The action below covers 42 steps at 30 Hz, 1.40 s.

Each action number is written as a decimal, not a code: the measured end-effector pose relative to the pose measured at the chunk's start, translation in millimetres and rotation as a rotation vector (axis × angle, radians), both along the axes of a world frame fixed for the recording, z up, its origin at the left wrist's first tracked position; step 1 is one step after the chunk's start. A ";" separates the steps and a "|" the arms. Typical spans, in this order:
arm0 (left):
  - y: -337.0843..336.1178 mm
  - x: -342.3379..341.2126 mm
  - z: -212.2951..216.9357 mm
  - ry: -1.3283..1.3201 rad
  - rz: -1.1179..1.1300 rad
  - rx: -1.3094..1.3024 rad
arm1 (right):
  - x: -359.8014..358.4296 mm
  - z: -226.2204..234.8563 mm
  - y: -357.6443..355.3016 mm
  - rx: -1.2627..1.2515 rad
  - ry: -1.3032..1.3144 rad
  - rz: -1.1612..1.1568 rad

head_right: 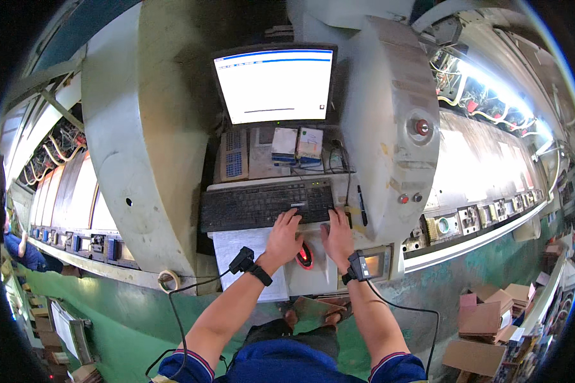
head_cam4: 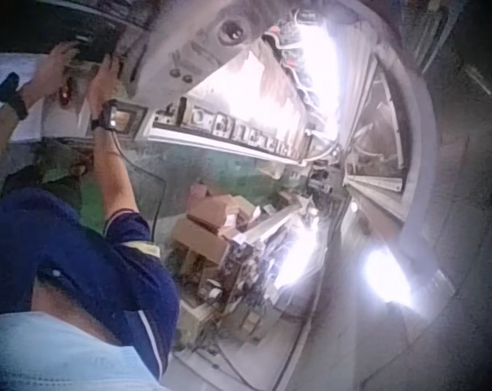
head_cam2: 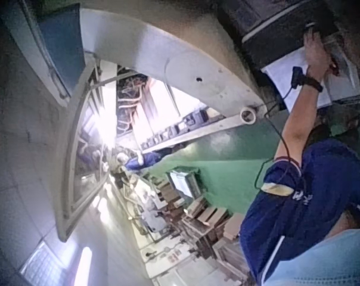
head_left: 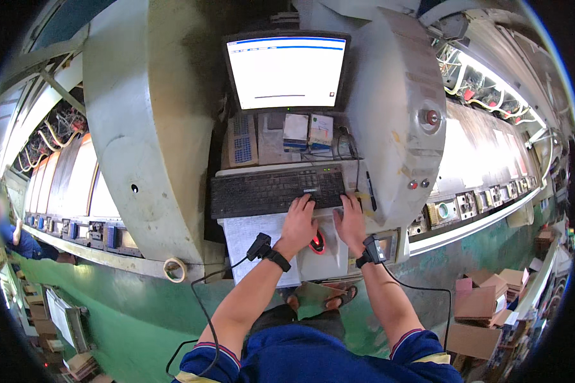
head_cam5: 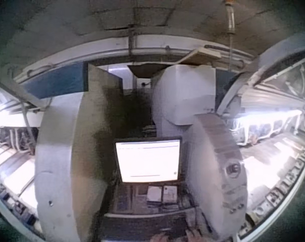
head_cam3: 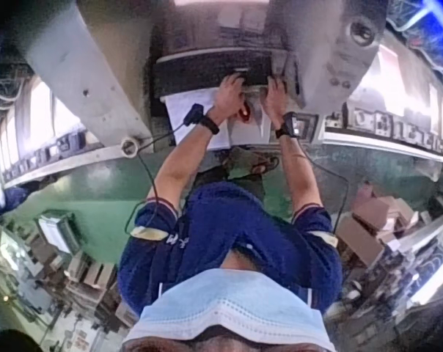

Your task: The person loads small components from a container into an industrial machine by hand, then uses a keyboard and computer mouse to monitor the process.

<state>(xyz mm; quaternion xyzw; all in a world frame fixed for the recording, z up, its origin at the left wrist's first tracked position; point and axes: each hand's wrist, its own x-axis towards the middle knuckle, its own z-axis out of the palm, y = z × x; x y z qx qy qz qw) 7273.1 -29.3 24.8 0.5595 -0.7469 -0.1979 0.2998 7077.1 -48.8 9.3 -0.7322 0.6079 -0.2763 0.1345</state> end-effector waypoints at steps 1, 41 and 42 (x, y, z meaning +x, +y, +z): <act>-0.2 0.5 -1.1 -0.002 0.004 0.008 | -0.1 0.7 -0.1 0.014 -0.005 0.023; 132.4 40.7 -65.9 -0.229 0.134 -0.119 | -39.1 -31.1 241.7 0.693 -0.431 -0.212; 131.2 40.8 -65.1 -0.227 0.127 -0.136 | -38.5 -37.0 246.5 0.689 -0.432 -0.210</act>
